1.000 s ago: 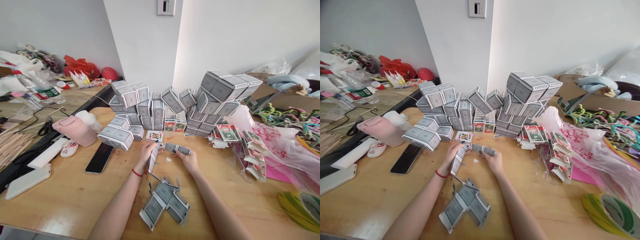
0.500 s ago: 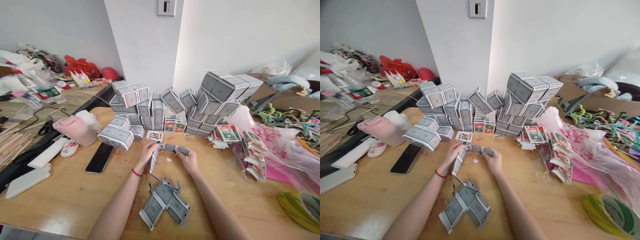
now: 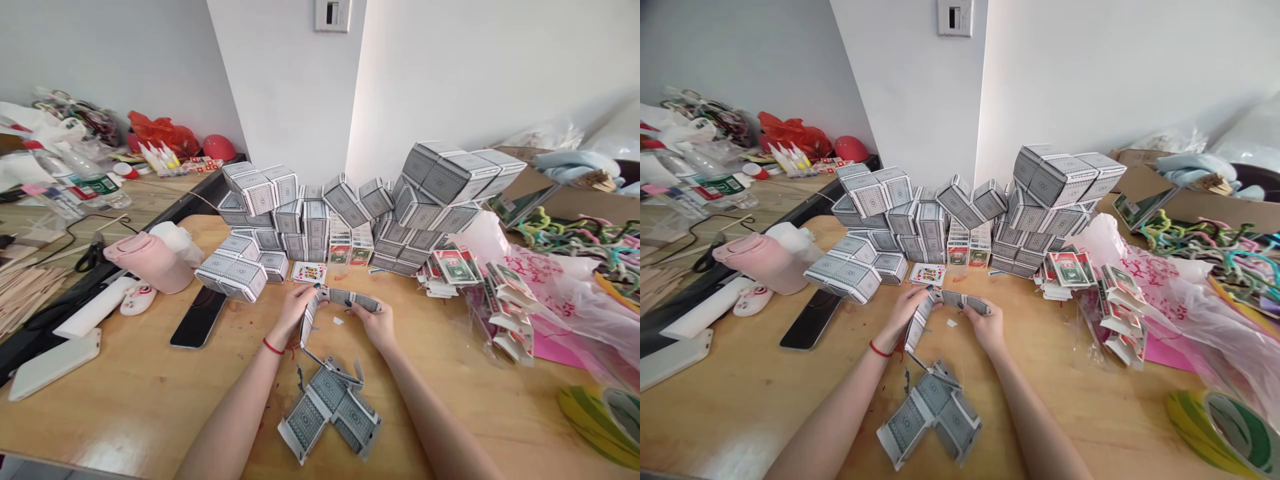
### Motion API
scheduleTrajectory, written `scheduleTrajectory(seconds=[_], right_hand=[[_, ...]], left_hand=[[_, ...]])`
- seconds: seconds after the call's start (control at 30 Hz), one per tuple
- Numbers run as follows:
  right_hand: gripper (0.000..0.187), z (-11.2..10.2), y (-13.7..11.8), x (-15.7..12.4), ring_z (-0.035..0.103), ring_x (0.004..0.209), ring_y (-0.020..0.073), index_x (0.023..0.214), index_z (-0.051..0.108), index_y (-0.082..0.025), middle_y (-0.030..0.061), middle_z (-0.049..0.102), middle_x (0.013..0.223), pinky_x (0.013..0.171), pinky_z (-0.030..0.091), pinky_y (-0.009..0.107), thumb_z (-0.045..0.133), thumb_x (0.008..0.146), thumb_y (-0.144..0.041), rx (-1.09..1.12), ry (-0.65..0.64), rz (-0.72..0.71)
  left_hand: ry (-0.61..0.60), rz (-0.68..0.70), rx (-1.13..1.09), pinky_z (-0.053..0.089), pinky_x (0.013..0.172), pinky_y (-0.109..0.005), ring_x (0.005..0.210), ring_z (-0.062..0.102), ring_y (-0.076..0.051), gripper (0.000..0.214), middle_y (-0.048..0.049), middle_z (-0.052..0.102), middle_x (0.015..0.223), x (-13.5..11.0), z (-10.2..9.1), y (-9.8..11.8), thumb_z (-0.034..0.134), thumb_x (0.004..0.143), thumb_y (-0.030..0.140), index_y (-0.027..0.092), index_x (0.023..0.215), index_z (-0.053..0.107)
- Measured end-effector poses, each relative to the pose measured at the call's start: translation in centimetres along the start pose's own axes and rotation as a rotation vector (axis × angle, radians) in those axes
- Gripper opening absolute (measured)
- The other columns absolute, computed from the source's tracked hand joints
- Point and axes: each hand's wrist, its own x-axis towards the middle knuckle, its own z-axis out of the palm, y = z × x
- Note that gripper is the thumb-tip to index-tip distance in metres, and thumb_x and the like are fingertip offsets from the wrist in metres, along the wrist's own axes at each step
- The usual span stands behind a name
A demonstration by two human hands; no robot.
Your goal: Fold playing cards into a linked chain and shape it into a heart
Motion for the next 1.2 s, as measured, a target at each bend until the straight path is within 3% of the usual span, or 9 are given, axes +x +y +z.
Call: scheduleTrajectory(seconds=[0.2,0.37,0.53,0.8,0.97,1.2], right_hand=[[0.021,0.0,0.3,0.1,0.063,0.056,0.0198,0.073,0.065,-0.017,0.0038,0.068,0.063,0.057,0.050,0.030,0.064,0.062,-0.035,-0.079,-0.010,-0.058],[0.022,-0.1,0.4,-0.1,0.063,0.061,0.0185,0.078,0.067,-0.016,0.0046,0.069,0.069,0.059,0.049,0.027,0.059,0.067,-0.034,-0.263,0.035,-0.195],[0.020,0.0,0.2,-0.4,0.060,0.053,0.0157,0.072,0.068,-0.018,0.0028,0.067,0.062,0.051,0.046,0.023,0.055,0.072,-0.033,-0.423,0.074,-0.336],[0.020,-0.2,-0.1,-0.4,0.058,0.051,0.0139,0.077,0.067,-0.018,0.0024,0.066,0.060,0.050,0.045,0.022,0.051,0.076,-0.030,-0.488,0.055,-0.454],[0.022,0.4,-0.4,-0.8,0.061,0.062,0.0144,0.091,0.065,-0.020,0.0052,0.068,0.077,0.058,0.048,0.024,0.048,0.079,-0.026,-0.492,0.061,-0.589],[0.016,0.0,-0.4,-0.6,0.059,0.057,0.0144,0.082,0.066,-0.018,0.0026,0.065,0.066,0.055,0.047,0.024,0.053,0.075,-0.024,-0.372,-0.020,-0.432]], left_hand=[[-0.005,0.012,0.006,0.049,0.076,-0.039,0.079,0.061,-0.020,0.023,-0.0043,0.066,0.079,-0.1,0.2,0.0,0.064,0.064,0.030,0.012,0.079,0.064],[-0.011,0.005,0.019,0.049,0.076,-0.039,0.081,0.060,-0.021,0.026,-0.0052,0.066,0.081,-0.1,0.1,0.1,0.064,0.064,0.033,0.012,0.079,0.065],[-0.019,0.016,0.019,0.049,0.077,-0.038,0.082,0.060,-0.021,0.023,-0.0052,0.066,0.083,-0.2,0.2,0.1,0.062,0.066,0.032,0.012,0.078,0.064],[-0.007,0.021,0.007,0.049,0.076,-0.037,0.080,0.061,-0.020,0.021,-0.0049,0.066,0.080,-0.3,0.3,-0.1,0.062,0.066,0.031,0.012,0.076,0.063],[-0.012,0.002,0.016,0.049,0.076,-0.036,0.079,0.061,-0.020,0.024,-0.0067,0.067,0.082,-0.5,0.4,0.3,0.061,0.067,0.033,0.011,0.078,0.064],[0.020,0.013,0.057,0.049,0.074,-0.033,0.073,0.059,-0.016,0.021,-0.0034,0.065,0.075,-0.5,0.4,0.3,0.062,0.065,0.033,0.012,0.072,0.063]])
